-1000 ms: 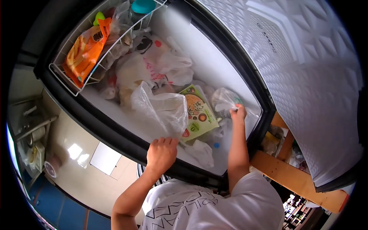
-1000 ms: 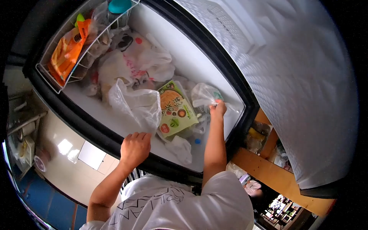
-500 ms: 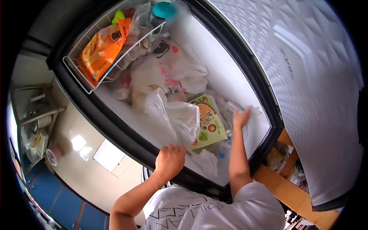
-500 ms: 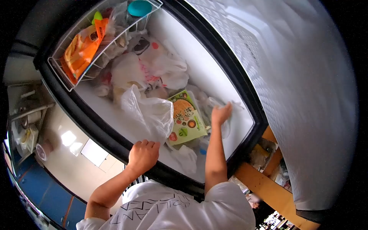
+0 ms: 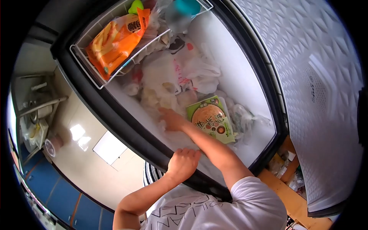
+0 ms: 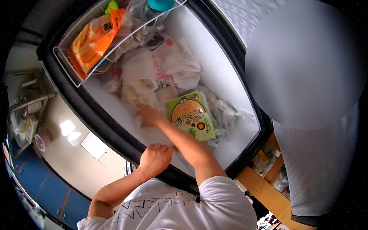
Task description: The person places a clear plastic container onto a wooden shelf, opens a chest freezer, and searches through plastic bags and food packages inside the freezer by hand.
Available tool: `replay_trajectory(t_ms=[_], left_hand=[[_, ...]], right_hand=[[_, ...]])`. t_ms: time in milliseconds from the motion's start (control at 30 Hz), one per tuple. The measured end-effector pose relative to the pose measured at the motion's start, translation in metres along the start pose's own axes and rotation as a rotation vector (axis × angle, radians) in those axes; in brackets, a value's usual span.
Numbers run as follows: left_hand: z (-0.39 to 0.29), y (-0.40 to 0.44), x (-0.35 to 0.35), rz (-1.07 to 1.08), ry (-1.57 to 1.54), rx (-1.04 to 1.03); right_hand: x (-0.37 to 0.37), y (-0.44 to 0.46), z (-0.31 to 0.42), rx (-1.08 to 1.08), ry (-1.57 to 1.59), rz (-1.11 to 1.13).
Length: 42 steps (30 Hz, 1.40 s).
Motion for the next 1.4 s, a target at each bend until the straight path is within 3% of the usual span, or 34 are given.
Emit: replay_trajectory(t_ms=[133, 200, 333, 600, 633, 667, 767, 833, 900, 933, 1000, 1067, 1200, 1300, 1367, 1400], left_hand=[[0.0, 0.0, 0.002, -0.042, -0.021, -0.018], [0.001, -0.001, 0.002, -0.057, -0.023, -0.021], [0.0, -0.002, 0.002, -0.035, -0.079, -0.038], [-0.002, 0.0, 0.003, 0.053, -0.121, -0.025], [-0.003, 0.001, 0.005, 0.021, -0.102, -0.04], [-0.003, 0.001, 0.006, -0.013, -0.082, -0.054], [-0.005, -0.002, 0.007, -0.058, -0.021, -0.094], [-0.006, -0.001, 0.004, 0.002, -0.024, -0.087], [-0.006, -0.002, 0.001, 0.063, -0.026, -0.073], [-0.005, -0.002, -0.001, 0.077, -0.014, -0.07], [-0.004, -0.002, -0.003, 0.088, 0.002, -0.054], [-0.003, -0.002, -0.002, 0.049, 0.001, -0.045], [-0.001, 0.0, -0.001, 0.057, 0.002, -0.006], [-0.001, 0.0, 0.001, 0.009, -0.018, 0.007], [-0.001, 0.0, 0.001, 0.039, 0.017, 0.006], [0.0, 0.001, 0.001, 0.035, 0.017, 0.001]], right_hand=[[-0.005, -0.02, -0.033, -0.109, 0.038, -0.062], [0.015, -0.049, -0.04, -0.304, 0.178, -0.128], [0.028, -0.096, -0.045, -0.411, 0.223, -0.098], [-0.014, -0.173, -0.062, -0.417, 0.212, 0.271], [-0.025, -0.178, -0.071, -0.497, 0.052, 0.412], [-0.025, -0.178, -0.068, -0.496, 0.052, 0.411], [-0.032, -0.175, -0.067, -0.39, 0.019, 0.519], [-0.006, -0.143, -0.063, 0.039, 0.21, 0.322], [0.034, -0.097, -0.078, -0.098, 0.301, 0.291], [0.047, -0.067, -0.104, -0.368, 0.306, 0.318], [0.058, -0.022, -0.165, -0.364, 0.285, -0.245], [0.053, 0.002, -0.212, -0.71, -0.019, -0.221], [0.058, 0.006, -0.241, -0.805, -0.117, -0.179], [0.08, -0.001, -0.273, -0.852, -0.008, -0.192], [0.1, -0.001, -0.299, -0.535, 0.037, -0.652], [0.117, -0.005, -0.291, -0.537, 0.033, -0.657]])
Point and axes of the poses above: each hand's wrist, its own y-axis towards the middle knuckle, its own x-axis out of the back of the hand, z = x × y, the point moved 7 cm from there along y, towards the middle knuckle, and after that the axes turned 7 degrees about -x, right-handed, at the moved point
